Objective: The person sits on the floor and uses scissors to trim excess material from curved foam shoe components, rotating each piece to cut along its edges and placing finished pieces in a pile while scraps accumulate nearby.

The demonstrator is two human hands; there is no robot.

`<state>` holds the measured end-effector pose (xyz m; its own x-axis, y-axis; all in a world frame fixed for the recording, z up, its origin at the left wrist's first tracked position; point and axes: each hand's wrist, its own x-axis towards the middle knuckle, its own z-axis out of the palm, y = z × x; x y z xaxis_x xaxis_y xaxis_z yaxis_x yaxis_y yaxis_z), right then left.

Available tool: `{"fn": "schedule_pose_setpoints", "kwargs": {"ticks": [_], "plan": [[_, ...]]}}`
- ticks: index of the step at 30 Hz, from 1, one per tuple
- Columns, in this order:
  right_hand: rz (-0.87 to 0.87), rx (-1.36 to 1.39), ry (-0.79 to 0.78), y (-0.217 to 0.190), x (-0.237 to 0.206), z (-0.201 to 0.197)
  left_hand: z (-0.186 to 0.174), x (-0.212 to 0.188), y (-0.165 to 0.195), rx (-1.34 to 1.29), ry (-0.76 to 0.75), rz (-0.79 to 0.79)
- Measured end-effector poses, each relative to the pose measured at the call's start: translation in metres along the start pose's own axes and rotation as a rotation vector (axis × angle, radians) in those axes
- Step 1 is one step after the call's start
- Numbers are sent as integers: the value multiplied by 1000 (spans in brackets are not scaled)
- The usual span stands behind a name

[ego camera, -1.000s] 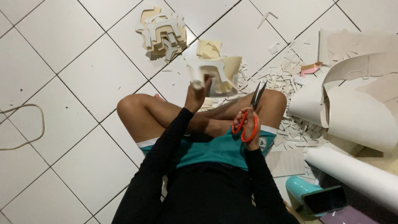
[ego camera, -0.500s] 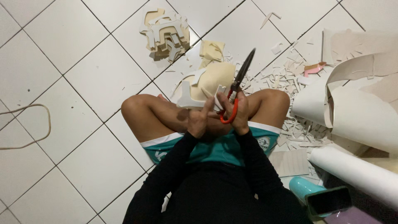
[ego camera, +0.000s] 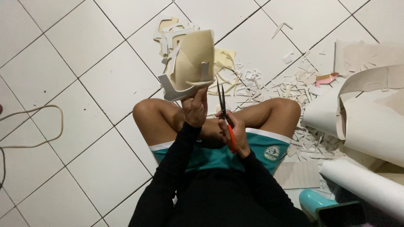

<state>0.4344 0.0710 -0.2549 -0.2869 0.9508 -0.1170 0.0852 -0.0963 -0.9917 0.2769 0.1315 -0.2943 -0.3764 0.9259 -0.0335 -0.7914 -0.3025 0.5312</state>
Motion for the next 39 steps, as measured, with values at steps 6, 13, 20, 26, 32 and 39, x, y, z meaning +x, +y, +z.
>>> {"fn": "schedule_pose_setpoints", "kwargs": {"ticks": [6,13,20,26,32,39], "plan": [[-131,109,-179,-26,1,-4,-13,8,3,4,-93,66],[-75,483,-419,-34,-3,-4,11,0,9,-232,105,-47],[41,734,-493,-18,3,-2,21,-11,18,-298,10,-48],[-30,737,-335,-5,-1,2,30,-8,34,-304,50,-110],[-78,418,-279,-25,6,2,41,-4,55,-195,12,-1],[-119,124,-203,-41,15,18,39,-22,37,-179,232,-128]]}}
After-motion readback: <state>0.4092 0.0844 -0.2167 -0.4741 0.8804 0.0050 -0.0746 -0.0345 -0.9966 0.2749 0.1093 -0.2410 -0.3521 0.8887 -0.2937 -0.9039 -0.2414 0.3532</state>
